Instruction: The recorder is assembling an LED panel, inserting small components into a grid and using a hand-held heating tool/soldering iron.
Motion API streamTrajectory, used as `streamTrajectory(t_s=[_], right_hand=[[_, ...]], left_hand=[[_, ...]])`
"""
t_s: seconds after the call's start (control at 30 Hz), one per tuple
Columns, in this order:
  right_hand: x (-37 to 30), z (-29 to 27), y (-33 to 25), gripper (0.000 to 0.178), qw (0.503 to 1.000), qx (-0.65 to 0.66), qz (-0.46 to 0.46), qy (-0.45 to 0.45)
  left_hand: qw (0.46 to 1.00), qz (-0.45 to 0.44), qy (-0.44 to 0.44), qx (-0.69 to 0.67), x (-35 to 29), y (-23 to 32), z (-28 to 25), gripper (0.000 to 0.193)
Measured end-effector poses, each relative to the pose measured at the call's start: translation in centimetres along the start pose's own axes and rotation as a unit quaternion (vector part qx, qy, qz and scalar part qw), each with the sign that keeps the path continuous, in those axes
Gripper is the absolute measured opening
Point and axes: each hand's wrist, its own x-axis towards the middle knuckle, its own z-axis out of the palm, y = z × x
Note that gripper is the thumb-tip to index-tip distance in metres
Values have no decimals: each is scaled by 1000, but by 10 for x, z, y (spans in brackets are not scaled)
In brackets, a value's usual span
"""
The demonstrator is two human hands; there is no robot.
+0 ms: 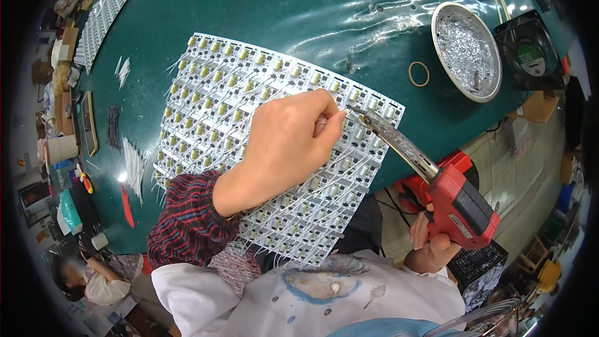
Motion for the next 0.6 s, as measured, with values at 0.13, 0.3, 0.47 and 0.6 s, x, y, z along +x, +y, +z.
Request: streamTrajectory(t_s=[0.13,0.3,0.47,0.6], right_hand=[[-1,-2,4,80,1000,-12,-6,9],[-4,-6,11,80,999,-41,-28,24],[5,-2,-7,78,999,-1,-7,-37],[9,-2,-7,77,999,4,1,-45]], left_hand=[[1000,8,4,4,0,-1,0,12],[1000,10,9,6,-3,-3,0,12],[1000,13,9,14,-1,1,2,13],[1000,9,9,4,2,2,6,13]])
